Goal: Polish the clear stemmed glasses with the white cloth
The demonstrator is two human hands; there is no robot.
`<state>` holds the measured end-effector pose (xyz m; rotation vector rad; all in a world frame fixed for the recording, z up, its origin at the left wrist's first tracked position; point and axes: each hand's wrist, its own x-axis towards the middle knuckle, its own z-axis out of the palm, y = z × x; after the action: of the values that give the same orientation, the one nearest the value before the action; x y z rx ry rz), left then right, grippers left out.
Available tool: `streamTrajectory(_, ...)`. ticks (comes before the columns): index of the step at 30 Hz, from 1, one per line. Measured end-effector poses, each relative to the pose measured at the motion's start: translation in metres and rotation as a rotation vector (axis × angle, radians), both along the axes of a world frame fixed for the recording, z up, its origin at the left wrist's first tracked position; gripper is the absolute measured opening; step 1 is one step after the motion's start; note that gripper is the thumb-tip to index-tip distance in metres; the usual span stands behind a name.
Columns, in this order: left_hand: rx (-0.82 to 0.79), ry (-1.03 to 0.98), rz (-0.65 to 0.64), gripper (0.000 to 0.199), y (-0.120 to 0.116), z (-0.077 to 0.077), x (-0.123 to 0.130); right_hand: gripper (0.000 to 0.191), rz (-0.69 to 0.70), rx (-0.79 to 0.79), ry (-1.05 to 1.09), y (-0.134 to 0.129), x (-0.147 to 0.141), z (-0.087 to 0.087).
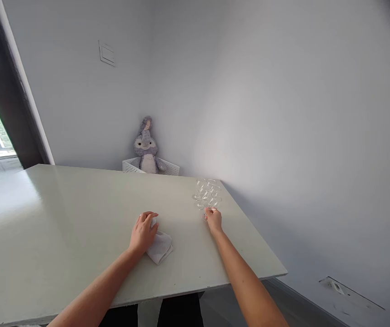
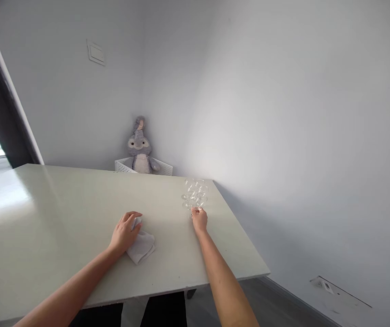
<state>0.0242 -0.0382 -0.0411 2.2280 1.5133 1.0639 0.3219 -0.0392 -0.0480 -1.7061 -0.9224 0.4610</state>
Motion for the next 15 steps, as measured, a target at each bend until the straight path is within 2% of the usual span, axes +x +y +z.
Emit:
streamTrajectory(4,-0.059,-0.012,0.085,0.023,0.003,0.003,-0.005,0.034,-0.007,-0.018,-0.015,0.006,0.0,0.002)
streamTrajectory(8,-0.186,-0.048,0.14,0.024,0.006,0.008,-0.01,0.035,-0.002,-0.029,-0.032,0.005,-0.001,0.005)
streamTrajectory(11,-0.273,-0.1,0.18,0.024,0.006,0.015,-0.014,0.04,-0.036,-0.041,-0.044,-0.009,0.001,0.007)
streamTrajectory(15,-0.323,-0.164,0.252,0.025,0.008,0.024,-0.021,0.043,-0.128,-0.042,-0.061,-0.04,-0.003,0.012)
